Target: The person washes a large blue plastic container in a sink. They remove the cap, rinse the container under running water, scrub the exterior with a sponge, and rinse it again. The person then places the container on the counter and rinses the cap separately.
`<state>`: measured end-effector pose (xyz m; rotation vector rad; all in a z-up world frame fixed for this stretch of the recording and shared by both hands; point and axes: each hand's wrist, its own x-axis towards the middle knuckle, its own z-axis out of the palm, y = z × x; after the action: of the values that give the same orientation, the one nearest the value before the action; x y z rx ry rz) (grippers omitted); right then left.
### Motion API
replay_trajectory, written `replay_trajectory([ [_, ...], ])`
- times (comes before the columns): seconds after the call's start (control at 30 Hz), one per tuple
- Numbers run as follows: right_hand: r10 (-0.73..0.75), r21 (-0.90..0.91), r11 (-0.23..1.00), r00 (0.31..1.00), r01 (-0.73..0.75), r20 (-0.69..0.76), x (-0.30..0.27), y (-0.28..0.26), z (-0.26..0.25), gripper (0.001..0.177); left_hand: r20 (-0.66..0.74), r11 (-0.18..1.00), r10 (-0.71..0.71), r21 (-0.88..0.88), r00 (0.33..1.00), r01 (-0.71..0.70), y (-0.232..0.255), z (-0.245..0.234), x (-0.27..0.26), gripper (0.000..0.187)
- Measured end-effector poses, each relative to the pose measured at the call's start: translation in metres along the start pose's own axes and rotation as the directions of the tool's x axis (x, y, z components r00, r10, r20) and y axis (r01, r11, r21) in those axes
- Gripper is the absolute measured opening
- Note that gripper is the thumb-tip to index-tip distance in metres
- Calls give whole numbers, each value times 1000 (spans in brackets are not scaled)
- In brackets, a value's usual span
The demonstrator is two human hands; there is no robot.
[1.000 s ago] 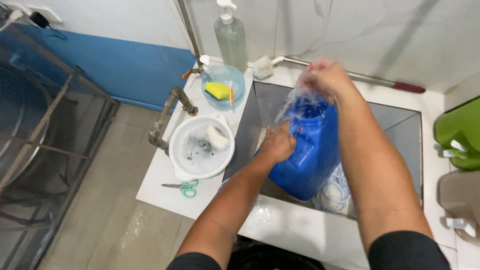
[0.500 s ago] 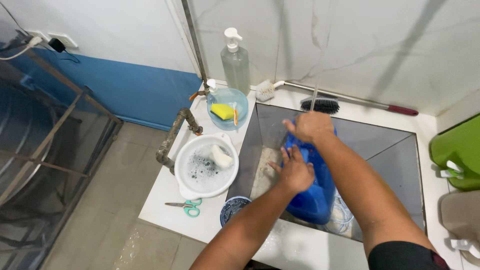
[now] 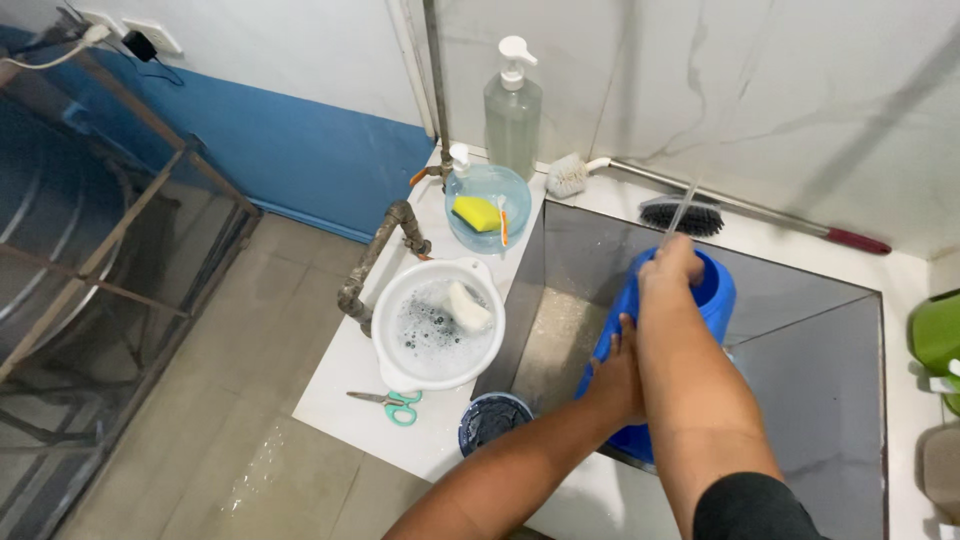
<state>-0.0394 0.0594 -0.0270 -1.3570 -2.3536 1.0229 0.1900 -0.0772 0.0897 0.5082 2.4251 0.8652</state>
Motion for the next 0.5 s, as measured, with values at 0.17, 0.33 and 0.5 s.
replay_trajectory([
  [0.17, -308, -274, 852, 851, 446, 426, -10, 0, -22, 57, -16, 999, -15, -49, 1000, 15, -12, 4, 18, 116],
  [0.33, -98, -292, 115, 304, 949, 948, -65, -25, -81, 63, -244, 976, -58, -220, 968, 3, -50, 20, 28, 103],
  [0.5, -299, -466, -45, 434, 883, 850, -116, -54, -164, 66, -335, 971, 0, -225, 942, -80, -79, 8, 48, 90],
])
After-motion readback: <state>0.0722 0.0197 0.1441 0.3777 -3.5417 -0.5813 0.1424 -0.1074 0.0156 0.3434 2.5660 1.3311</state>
